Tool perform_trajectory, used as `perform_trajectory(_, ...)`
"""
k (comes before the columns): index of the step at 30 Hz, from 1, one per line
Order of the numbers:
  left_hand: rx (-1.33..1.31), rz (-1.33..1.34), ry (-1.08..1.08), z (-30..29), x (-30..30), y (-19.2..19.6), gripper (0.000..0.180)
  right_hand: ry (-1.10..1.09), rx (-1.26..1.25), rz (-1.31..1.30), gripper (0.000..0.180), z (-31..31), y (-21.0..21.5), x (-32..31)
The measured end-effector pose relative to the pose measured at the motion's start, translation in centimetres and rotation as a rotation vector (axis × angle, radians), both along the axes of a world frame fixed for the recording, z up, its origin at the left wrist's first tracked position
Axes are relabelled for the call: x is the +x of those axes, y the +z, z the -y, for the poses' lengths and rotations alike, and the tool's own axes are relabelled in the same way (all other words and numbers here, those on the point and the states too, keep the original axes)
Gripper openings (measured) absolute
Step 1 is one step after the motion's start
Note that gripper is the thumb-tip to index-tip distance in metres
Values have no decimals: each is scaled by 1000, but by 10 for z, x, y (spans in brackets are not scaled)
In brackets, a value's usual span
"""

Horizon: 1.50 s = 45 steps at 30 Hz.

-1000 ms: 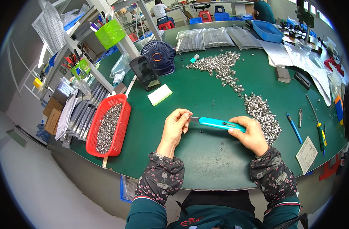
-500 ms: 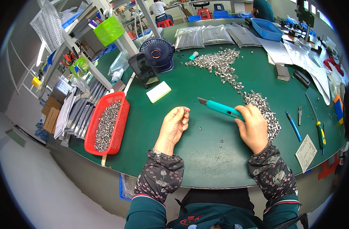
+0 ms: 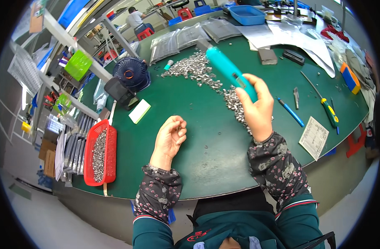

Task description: Trimming excess material from small hardware components using a utility knife on a workbench.

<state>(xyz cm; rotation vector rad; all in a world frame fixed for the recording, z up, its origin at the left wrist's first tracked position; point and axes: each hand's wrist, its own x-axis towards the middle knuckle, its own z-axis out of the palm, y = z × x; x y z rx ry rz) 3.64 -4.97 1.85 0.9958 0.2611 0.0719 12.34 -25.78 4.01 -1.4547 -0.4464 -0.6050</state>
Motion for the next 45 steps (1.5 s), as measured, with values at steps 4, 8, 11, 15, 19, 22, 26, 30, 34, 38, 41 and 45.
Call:
perform_trajectory(4, 708, 7, -169, 45, 28, 13, 10, -8, 245, -125, 24, 7, 6, 3)
perform_trajectory(8, 1530, 107, -116, 80, 59, 4, 16, 44, 323, -157, 23, 9, 6, 4)
perform_trajectory(11, 1674, 124, 31, 82, 75, -8, 17, 41, 313, -142, 24, 6, 5, 2)
perform_trajectory(15, 1707, 99, 42, 87, 83, -15, 16, 59, 318, -158, 24, 6, 4, 2)
perform_trajectory(19, 1710, 120, 48, 88, 87, -22, 16, 42, 276, -143, 23, 6, 5, 2)
perform_trajectory(22, 1705, 101, 49, 88, 85, -17, 13, 86, 300, -183, 23, 6, 3, 3)
perform_trajectory(26, 1168, -70, -63, 70, 67, -1, 14, 106, 267, -194, 23, 2, 1, 5)
perform_trajectory(30, 404, -107, -122, 37, 25, 14, 7, 136, 139, -157, 24, -4, -2, 0)
perform_trajectory(34, 97, 32, -66, 5, -8, 12, 4, 182, -43, -130, 25, -7, -10, -5)
perform_trajectory(38, 18, 133, 70, -15, -19, 1, 5, 276, -180, -171, 26, -10, -14, -16)
perform_trajectory(41, -36, 159, 114, -26, -22, -10, 6, 323, -248, -188, 27, -16, -19, -20)
perform_trajectory(45, -110, 246, 81, -39, -25, -15, 9, 383, -365, -251, 27, -19, -20, -26)
